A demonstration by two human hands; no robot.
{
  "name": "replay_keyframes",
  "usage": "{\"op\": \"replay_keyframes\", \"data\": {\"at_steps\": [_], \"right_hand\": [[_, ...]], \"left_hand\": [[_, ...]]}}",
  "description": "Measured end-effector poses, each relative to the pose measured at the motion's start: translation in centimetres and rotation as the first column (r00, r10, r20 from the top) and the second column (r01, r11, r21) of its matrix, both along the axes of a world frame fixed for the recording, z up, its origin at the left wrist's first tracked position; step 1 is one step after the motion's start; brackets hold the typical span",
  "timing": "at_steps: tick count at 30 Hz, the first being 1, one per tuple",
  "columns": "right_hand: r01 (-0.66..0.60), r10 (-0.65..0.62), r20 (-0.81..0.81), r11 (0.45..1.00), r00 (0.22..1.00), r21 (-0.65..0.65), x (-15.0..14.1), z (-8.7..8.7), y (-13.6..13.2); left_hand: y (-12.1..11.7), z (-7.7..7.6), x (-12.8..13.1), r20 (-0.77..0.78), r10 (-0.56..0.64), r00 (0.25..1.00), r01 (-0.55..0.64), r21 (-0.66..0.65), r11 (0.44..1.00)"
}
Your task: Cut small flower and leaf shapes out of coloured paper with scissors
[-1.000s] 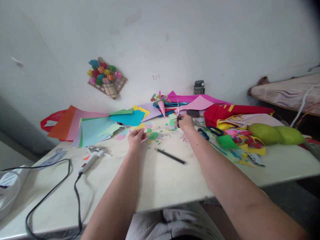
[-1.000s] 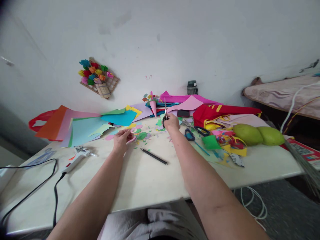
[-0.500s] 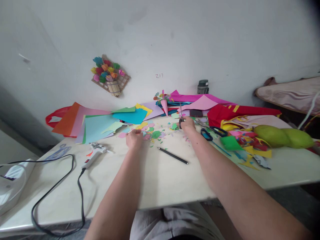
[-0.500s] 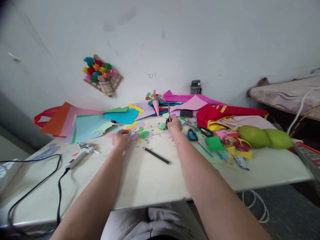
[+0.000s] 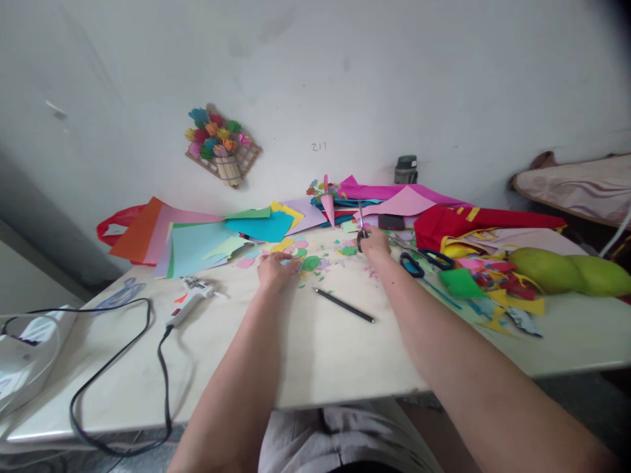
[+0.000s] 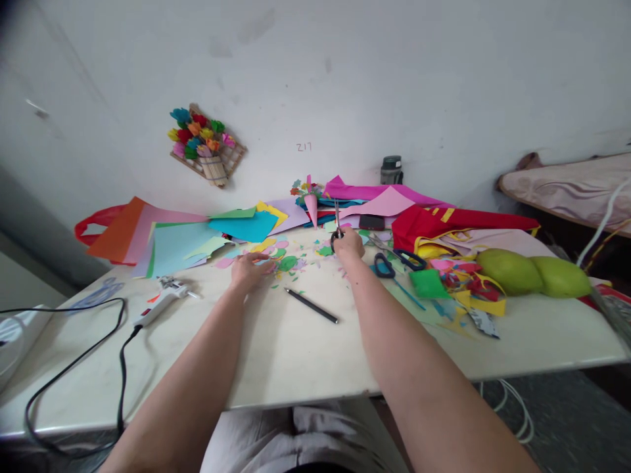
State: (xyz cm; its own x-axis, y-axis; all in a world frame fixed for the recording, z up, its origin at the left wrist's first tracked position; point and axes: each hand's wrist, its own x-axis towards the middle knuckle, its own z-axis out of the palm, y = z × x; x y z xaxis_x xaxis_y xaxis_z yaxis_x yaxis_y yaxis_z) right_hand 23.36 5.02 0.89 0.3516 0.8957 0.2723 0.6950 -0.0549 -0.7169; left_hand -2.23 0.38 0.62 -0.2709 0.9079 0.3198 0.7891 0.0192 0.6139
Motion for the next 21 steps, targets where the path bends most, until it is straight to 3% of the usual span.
{"op": "replay_keyframes", "data": {"at_steps": [2,6,9,14,21], "right_hand": [[0.005,-0.007,-0.048,0.999,0.999,-0.039,-0.7,0.6,-0.5],[-0.169,0.168,-0.021,0.982,0.986,-0.08,-2.4,1.1,-1.4],[-0.258,0.27,0.097,0.958,0.958,-0.126,-3.6,1.2,-2.1],[-0.302,0.344,0.249,0.934,0.905,-0.192,-5.6,1.2,-3.0],[-0.34,0.391,0.311,0.918,0.866,-0.204,-6.8,1.1,-3.4]], "left_hand": [[-0.1,0.0,0.6,-0.05,-0.083,0.995,0.083,-0.01,0.997],[-0.1,-0.2,1.2,-0.155,-0.155,0.976,0.149,-0.054,0.987],[-0.1,-0.4,1.2,-0.19,-0.141,0.972,0.134,-0.05,0.99],[0.0,-0.5,0.8,-0.213,-0.084,0.973,0.077,-0.043,0.996],[-0.2,-0.4,0.9,-0.184,0.006,0.983,-0.009,-0.019,1.0]]}}
